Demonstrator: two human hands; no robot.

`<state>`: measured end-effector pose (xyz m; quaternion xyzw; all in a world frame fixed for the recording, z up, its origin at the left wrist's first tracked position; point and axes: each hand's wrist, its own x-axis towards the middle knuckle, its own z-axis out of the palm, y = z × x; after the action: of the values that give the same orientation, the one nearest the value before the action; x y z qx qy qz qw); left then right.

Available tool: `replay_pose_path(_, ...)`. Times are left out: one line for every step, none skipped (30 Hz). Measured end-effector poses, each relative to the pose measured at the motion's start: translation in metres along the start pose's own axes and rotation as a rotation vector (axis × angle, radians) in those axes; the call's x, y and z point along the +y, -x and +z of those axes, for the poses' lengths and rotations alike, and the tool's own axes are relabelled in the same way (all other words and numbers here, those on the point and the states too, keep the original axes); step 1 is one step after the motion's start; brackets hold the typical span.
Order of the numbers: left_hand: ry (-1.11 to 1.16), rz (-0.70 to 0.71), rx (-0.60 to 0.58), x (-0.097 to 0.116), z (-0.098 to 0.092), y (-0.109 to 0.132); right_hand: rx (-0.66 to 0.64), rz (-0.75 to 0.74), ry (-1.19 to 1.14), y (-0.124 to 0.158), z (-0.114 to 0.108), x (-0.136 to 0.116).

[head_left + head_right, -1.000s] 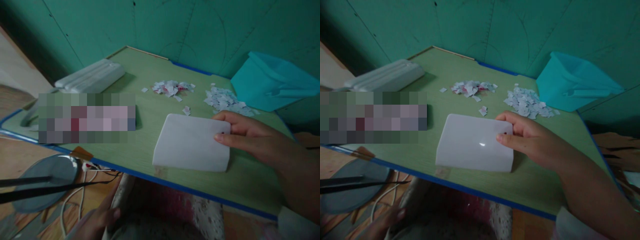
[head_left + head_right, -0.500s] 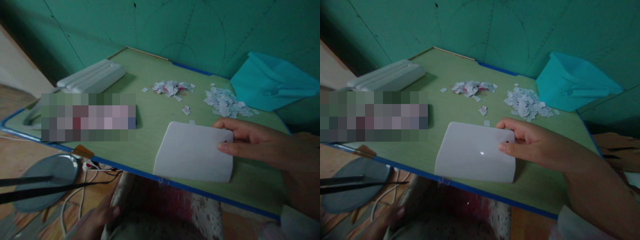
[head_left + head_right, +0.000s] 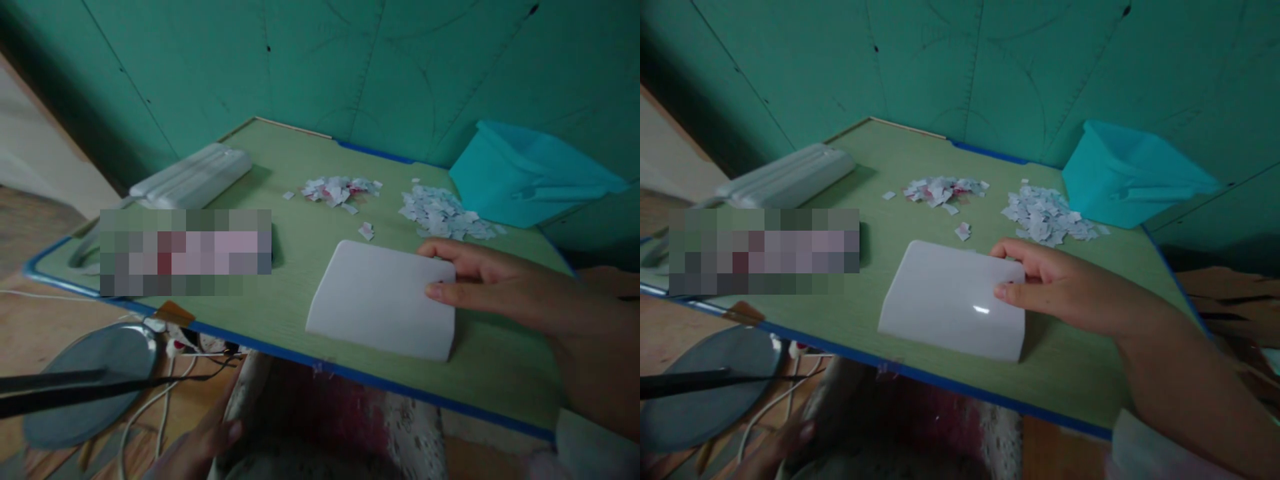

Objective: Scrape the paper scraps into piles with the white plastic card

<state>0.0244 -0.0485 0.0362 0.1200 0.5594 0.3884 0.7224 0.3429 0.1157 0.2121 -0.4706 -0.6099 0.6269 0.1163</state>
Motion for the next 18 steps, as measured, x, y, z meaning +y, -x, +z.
replay_pose_path(0.039,-0.022,-0.004,0.0,0.001,0.0,-0.014,0.005,0.022,-0.001,0.001,0.0)
replay_pose_path(0.07,-0.026,-0.02,0.001,0.003,0.001,-0.025,0.013,0.04,-0.002,0.002,0.0)
replay_pose_path(0.097,-0.02,-0.047,0.001,0.004,0.001,-0.032,0.019,0.055,-0.002,0.003,-0.001)
replay_pose_path(0.11,-0.015,-0.084,0.001,0.004,0.0,-0.034,0.022,0.063,-0.002,0.003,-0.001)
replay_pose_path(0.108,-0.013,-0.116,0.001,0.004,0.0,-0.032,0.025,0.064,-0.003,0.004,-0.001)
replay_pose_path(0.099,-0.013,-0.134,0.001,0.003,0.0,-0.031,0.026,0.061,-0.003,0.004,-0.001)
replay_pose_path(0.087,-0.015,-0.129,0.001,0.003,-0.001,-0.035,0.024,0.055,-0.003,0.004,0.0)
replay_pose_path(0.082,-0.018,-0.105,0.001,0.002,-0.002,-0.041,0.019,0.048,-0.003,0.004,0.0)
replay_pose_path(0.071,-0.017,-0.061,0.001,0.002,-0.003,-0.046,0.013,0.042,-0.002,0.005,0.0)
replay_pose_path(0.048,-0.001,-0.013,0.002,0.002,-0.004,-0.051,0.008,0.035,-0.002,0.005,-0.001)
replay_pose_path(0.018,0.034,0.018,0.003,0.002,-0.005,-0.059,0.005,0.027,-0.002,0.006,-0.001)
replay_pose_path(-0.015,0.069,0.022,0.005,0.003,-0.005,-0.07,0.003,0.019,-0.002,0.007,-0.002)
replay_pose_path(-0.047,0.103,-0.003,0.006,0.004,-0.006,-0.085,0.002,0.011,-0.002,0.009,-0.002)
replay_pose_path(-0.071,0.127,-0.052,0.007,0.005,-0.006,-0.101,0.002,0.008,-0.002,0.01,-0.003)
replay_pose_path(-0.091,0.147,-0.109,0.008,0.007,-0.006,-0.113,-0.002,0.012,-0.002,0.012,-0.003)
replay_pose_path(-0.1,0.165,-0.165,0.009,0.007,-0.006,-0.12,-0.009,0.023,-0.001,0.013,-0.003)
replay_pose_path(-0.102,0.169,-0.191,0.009,0.008,-0.005,-0.114,-0.027,0.035,-0.001,0.013,-0.003)
replay_pose_path(-0.104,0.174,-0.189,0.009,0.009,-0.004,-0.104,-0.051,0.048,0.0,0.013,-0.003)
